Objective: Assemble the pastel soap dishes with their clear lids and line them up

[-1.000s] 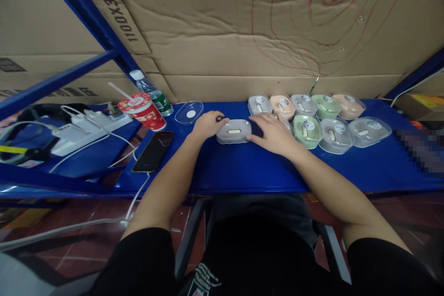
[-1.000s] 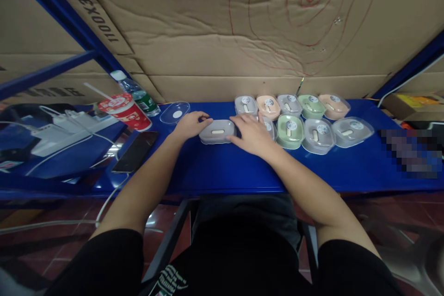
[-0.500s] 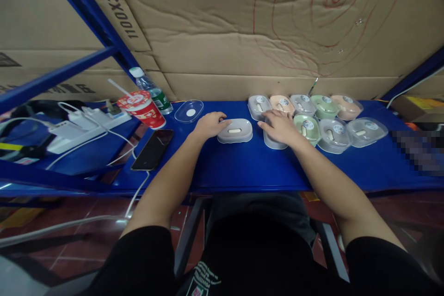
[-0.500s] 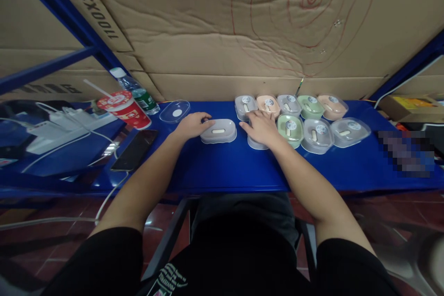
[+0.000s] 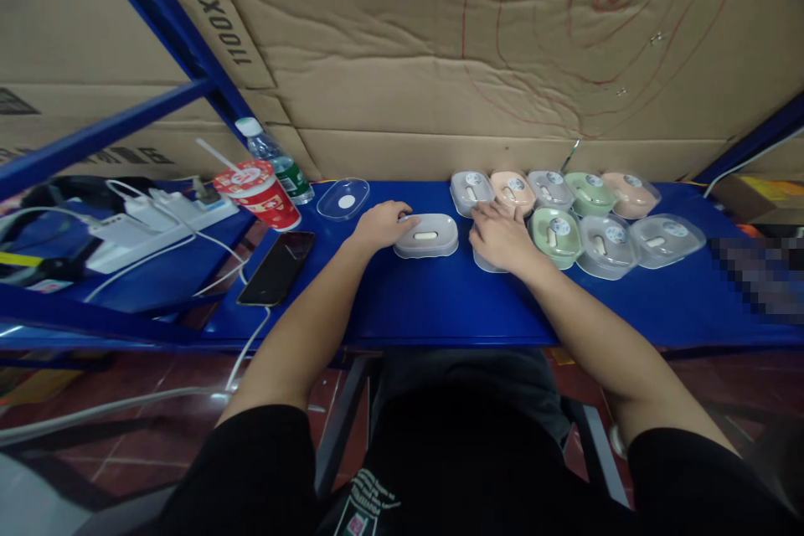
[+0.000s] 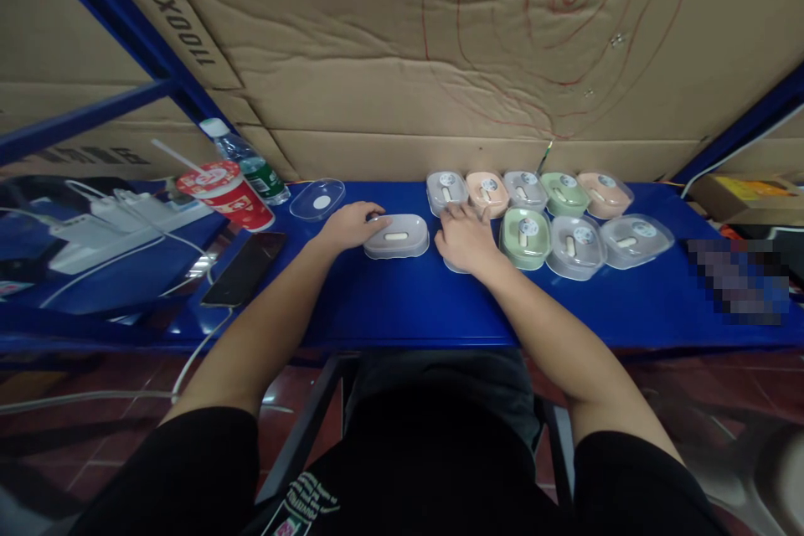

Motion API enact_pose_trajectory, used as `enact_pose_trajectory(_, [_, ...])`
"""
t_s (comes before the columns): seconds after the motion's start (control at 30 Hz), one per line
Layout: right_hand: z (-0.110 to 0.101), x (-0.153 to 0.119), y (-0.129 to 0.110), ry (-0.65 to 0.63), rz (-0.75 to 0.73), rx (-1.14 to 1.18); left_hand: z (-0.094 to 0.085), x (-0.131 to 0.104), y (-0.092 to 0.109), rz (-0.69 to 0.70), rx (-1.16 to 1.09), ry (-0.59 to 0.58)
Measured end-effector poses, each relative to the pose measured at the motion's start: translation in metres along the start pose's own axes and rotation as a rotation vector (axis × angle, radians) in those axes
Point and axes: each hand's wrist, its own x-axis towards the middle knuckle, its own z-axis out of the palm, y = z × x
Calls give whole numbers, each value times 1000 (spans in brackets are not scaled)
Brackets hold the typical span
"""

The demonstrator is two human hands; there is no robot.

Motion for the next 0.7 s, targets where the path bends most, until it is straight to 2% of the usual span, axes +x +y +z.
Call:
enact_pose_trajectory(0.17, [-1,-2,-4,-42,-63,-60,4,2,-2,20,-2,-4])
enact_pose_trajectory(0.37, [0,-1,3,-68,-85,-74,8,4,-4,30,-18,11])
enact_pose_trajectory(0.47, [2,0,8,-61,-89,-79,4,2,-3,25,-70,64])
enact_pose_trajectory(0.53, [3,0,10,-44,-94,-87,-3,0,-3,-18,-73,172])
enact_pose_trajectory(0.63, [2,-2,11,42,-120,-99,-17,-4,-9,-178,15,345])
enact_pose_trajectory(0.7, [2,-3,9,116,-149,-89,-26,-6,-16,-308,84,371])
